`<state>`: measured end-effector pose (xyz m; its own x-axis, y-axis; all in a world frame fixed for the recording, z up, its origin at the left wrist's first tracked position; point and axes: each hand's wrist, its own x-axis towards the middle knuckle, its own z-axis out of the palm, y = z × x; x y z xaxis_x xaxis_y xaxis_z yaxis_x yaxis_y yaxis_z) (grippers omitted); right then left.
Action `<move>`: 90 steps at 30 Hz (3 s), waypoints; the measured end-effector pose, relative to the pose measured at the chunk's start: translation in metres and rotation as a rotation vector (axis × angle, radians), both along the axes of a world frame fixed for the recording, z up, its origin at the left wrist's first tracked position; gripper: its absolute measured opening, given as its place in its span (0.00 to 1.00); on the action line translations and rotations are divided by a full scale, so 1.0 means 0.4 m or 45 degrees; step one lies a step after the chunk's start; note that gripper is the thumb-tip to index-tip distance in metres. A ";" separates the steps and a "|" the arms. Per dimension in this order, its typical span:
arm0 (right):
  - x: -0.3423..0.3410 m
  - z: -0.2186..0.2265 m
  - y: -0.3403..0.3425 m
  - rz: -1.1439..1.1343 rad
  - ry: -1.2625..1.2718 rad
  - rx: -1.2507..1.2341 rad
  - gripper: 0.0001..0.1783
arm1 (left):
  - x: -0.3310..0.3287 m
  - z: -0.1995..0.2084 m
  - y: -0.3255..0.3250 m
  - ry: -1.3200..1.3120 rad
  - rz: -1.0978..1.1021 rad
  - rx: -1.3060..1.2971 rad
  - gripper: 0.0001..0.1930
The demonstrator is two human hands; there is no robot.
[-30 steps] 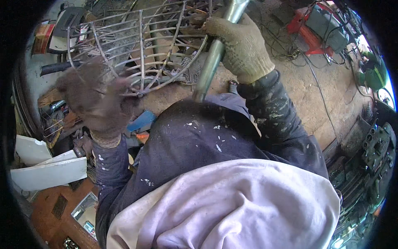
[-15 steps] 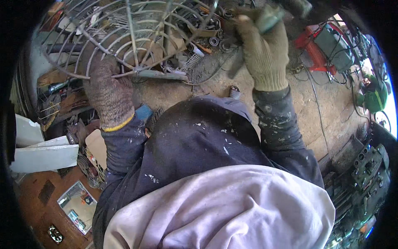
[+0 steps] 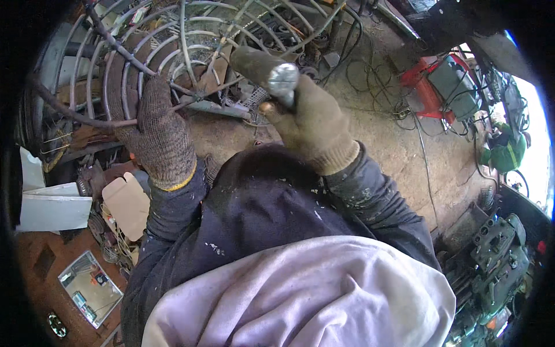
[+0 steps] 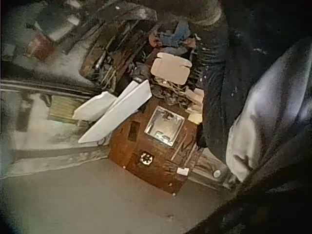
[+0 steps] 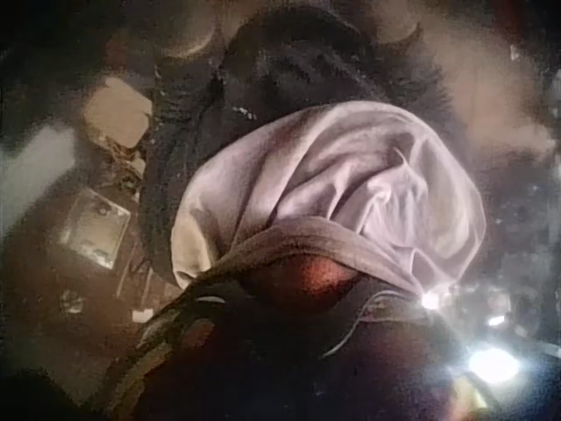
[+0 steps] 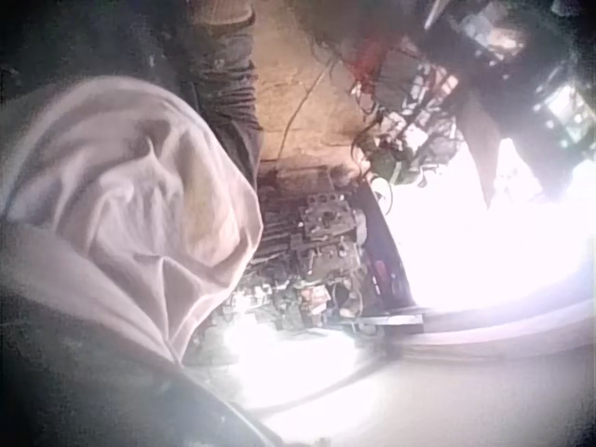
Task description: The person is fabricating a metal object by hammering a wire cage into shape on a workbench, cutting and smoothing sections with an angle grinder, and finally welding components together.
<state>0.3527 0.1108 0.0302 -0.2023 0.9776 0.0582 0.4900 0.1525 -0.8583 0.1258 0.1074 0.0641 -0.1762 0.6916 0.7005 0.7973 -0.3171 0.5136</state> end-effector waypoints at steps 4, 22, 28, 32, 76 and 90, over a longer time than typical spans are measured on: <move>-0.014 -0.016 0.003 -0.004 -0.116 0.069 0.23 | -0.033 -0.008 0.005 0.386 0.018 0.159 0.24; -0.009 0.003 -0.017 0.053 0.314 0.345 0.18 | 0.012 0.006 -0.003 -0.682 -0.207 0.099 0.29; -0.015 -0.004 -0.028 0.102 0.155 0.297 0.19 | 0.024 0.007 0.002 -0.419 -0.151 0.197 0.24; -0.023 -0.025 -0.012 0.035 -0.200 0.094 0.22 | 0.024 0.015 -0.001 0.005 -0.012 0.211 0.21; 0.141 -0.083 0.110 -0.500 1.193 -0.312 0.19 | -0.019 -0.003 0.014 -0.278 -0.797 -0.637 0.15; 0.153 -0.082 0.090 -0.528 1.083 -0.340 0.16 | 0.010 0.026 0.048 -0.689 -0.833 -1.241 0.11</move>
